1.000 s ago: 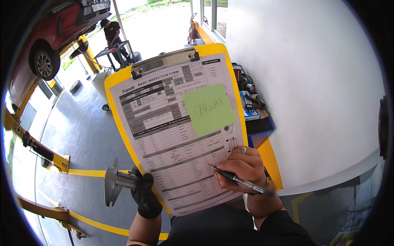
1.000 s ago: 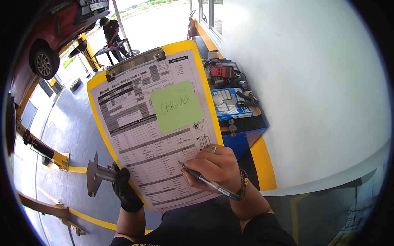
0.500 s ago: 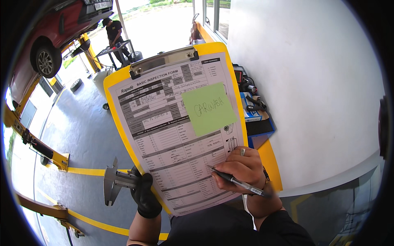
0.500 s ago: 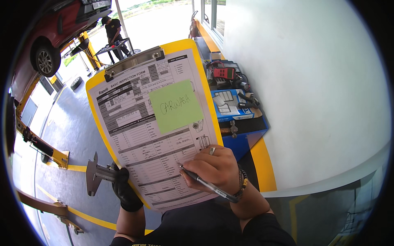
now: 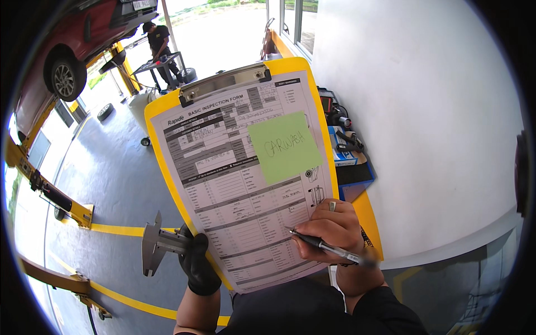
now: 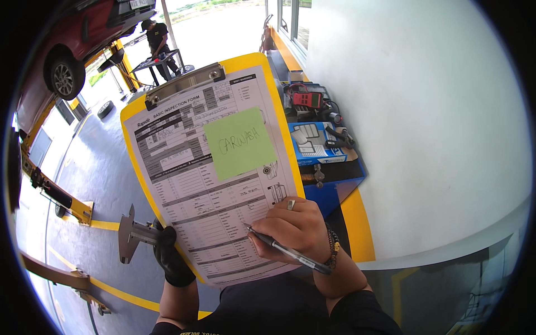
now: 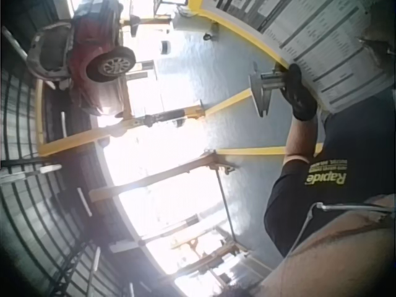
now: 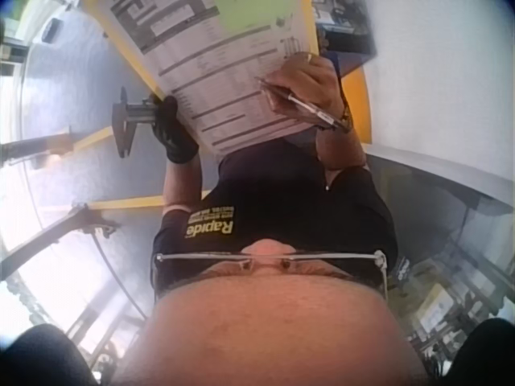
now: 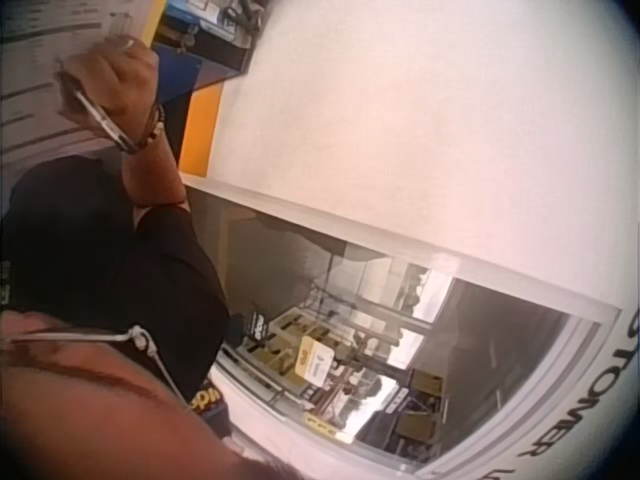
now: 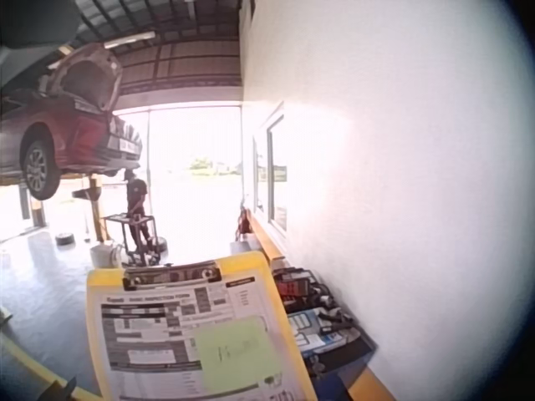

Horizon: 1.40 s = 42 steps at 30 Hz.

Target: The person measures the thickness of a brake component using a caliper, refers to a document on a clipboard, and writes notes on the form while in a garage setting.

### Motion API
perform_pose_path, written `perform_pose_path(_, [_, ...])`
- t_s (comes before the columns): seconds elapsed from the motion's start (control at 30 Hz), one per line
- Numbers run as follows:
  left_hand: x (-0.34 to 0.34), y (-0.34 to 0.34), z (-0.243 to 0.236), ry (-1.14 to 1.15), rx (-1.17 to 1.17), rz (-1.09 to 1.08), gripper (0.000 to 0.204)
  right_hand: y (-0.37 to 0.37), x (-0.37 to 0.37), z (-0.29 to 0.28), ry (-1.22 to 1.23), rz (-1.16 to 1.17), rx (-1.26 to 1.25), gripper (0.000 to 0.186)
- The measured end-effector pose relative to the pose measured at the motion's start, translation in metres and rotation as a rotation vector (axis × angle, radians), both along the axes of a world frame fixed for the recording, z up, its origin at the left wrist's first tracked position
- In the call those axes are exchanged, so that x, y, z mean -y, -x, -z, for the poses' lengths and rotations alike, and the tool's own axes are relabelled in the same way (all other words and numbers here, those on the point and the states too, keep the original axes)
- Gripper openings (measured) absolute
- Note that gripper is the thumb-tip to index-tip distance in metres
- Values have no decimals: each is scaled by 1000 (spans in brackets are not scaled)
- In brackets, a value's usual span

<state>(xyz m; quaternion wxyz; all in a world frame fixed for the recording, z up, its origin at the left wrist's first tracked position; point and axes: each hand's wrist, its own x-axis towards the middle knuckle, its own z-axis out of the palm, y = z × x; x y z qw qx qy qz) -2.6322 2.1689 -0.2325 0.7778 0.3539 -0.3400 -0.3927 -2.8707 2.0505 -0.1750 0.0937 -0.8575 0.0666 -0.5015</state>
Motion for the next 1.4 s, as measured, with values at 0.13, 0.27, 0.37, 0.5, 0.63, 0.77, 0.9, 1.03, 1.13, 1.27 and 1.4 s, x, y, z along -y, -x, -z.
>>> perform_pose_path(0.13, [-2,0,2,-6,-14,-6,44,-3,0,1,11,7,23,17])
perform_pose_path(0.27, [-2,2,-1,-12,-13,-20,44,0,-2,-3,8,27,-34,19])
perform_pose_path(0.37, [-3,3,-1,-6,-36,-10,44,0,-3,-1,0,16,-31,19])
perform_pose_path(0.5, [-5,3,1,-34,-52,-14,43,-1,-3,0,4,15,-35,19])
perform_pose_path(0.63, [-7,1,2,-40,-66,8,42,-3,-1,5,5,21,-43,19])
perform_pose_path(0.77, [-8,2,4,-47,-51,5,42,-4,0,8,10,23,-54,19])
perform_pose_path(0.9, [-8,1,3,-55,-18,-6,42,-5,3,11,-4,8,-38,19])
perform_pose_path(1.03, [-9,3,1,-64,-48,0,42,-8,5,14,-15,-9,-29,18])
perform_pose_path(1.13, [-10,0,6,-62,-60,6,41,-10,6,17,-26,-15,-18,18])
perform_pose_path(1.27, [-8,-1,15,-59,-48,-27,40,-10,11,24,-31,-31,-13,19])
perform_pose_path(1.4, [-8,1,17,-44,-4,-55,40,-11,17,29,-34,-73,2,19])
